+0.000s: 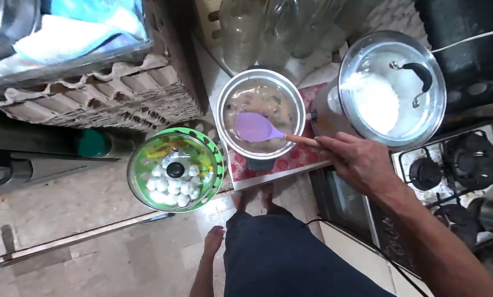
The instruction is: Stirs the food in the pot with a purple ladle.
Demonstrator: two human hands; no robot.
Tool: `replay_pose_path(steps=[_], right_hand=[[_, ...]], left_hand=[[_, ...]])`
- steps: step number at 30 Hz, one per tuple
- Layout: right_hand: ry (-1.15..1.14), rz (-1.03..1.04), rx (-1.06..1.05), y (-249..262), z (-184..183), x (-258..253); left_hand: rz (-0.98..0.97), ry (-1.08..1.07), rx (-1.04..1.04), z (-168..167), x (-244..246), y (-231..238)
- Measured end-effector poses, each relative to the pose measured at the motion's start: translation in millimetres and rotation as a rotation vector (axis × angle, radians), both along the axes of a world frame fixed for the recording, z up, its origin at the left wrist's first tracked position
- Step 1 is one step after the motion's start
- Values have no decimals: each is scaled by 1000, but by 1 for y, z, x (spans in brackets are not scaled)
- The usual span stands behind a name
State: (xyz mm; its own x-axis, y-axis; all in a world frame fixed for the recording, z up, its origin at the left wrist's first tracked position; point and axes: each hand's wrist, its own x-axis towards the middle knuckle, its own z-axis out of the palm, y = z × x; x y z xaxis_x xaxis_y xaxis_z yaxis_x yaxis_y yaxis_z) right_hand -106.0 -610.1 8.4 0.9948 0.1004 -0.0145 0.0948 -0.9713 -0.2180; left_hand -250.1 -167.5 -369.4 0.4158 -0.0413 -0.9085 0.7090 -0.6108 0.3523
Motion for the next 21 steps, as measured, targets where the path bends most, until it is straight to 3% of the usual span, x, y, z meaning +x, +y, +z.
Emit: replay_pose_path(steps=[13, 21], right_hand=[[-13, -97, 187, -14, 1, -7], [-63, -59, 203, -43, 41, -21]], left_hand=[[-18, 47, 22, -6, 3, 12], [-85, 20, 11, -5, 15, 10]])
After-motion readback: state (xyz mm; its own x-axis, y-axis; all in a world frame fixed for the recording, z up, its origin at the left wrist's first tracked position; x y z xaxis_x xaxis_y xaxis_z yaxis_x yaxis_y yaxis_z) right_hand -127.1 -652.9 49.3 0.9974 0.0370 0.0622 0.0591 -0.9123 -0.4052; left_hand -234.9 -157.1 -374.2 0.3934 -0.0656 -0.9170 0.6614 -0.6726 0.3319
